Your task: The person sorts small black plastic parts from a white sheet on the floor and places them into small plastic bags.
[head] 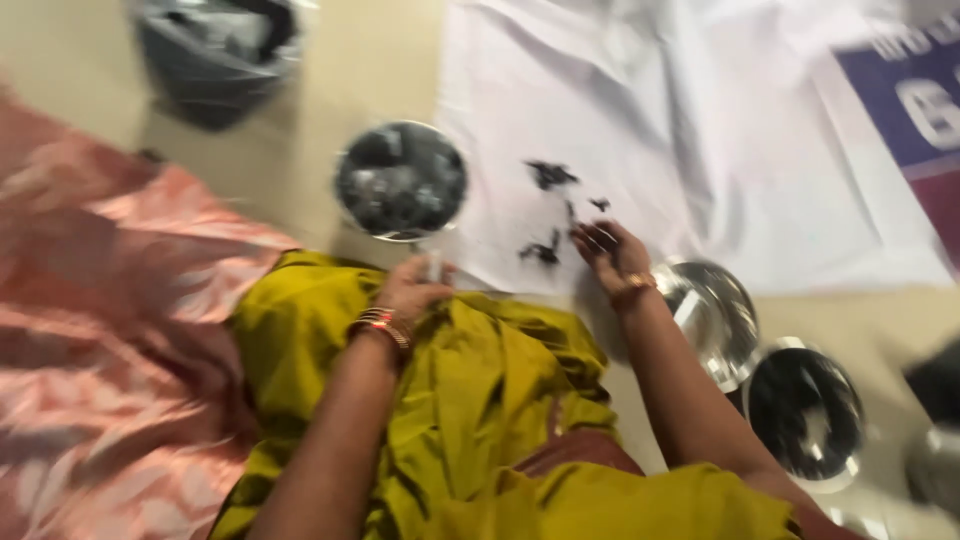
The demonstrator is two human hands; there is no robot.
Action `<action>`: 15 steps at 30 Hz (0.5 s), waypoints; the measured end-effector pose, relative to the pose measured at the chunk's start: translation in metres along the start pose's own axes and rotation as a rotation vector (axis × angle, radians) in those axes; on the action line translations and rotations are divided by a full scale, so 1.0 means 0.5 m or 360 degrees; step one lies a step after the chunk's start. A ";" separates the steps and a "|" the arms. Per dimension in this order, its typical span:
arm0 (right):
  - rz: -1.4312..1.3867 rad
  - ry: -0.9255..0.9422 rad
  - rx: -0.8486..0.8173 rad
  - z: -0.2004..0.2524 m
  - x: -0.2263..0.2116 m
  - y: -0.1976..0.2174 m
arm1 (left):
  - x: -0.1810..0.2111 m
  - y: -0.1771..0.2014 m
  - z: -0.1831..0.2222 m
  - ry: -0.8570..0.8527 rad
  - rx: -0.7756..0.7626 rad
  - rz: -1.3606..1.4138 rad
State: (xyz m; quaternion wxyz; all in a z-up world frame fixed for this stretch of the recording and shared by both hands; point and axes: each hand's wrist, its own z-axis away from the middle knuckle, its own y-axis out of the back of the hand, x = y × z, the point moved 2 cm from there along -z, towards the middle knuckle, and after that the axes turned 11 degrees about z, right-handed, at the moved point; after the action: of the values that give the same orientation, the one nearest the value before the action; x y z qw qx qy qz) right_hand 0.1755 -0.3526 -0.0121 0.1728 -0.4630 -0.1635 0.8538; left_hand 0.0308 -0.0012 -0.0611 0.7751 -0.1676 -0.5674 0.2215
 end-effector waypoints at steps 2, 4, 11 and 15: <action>0.0124 0.0048 -0.0023 -0.013 -0.004 -0.003 | 0.011 0.007 -0.004 -0.0033 -0.0012 -0.0041; 0.0244 0.0107 0.0002 -0.042 -0.001 0.032 | 0.011 -0.003 -0.002 -0.0026 -0.0055 -0.0070; 0.1324 0.0293 0.0410 -0.121 -0.026 0.106 | 0.005 -0.019 -0.010 -0.0014 0.0016 0.0091; 0.1597 0.0618 0.0600 -0.145 -0.048 0.109 | 0.027 -0.029 0.004 -0.0031 0.0036 -0.0118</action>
State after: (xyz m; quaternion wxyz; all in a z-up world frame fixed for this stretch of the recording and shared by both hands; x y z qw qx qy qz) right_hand 0.2413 -0.4028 -0.0558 -0.1473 -0.5935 0.2664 0.7450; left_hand 0.0346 -0.0061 -0.0423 0.7791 -0.1354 -0.5783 0.2007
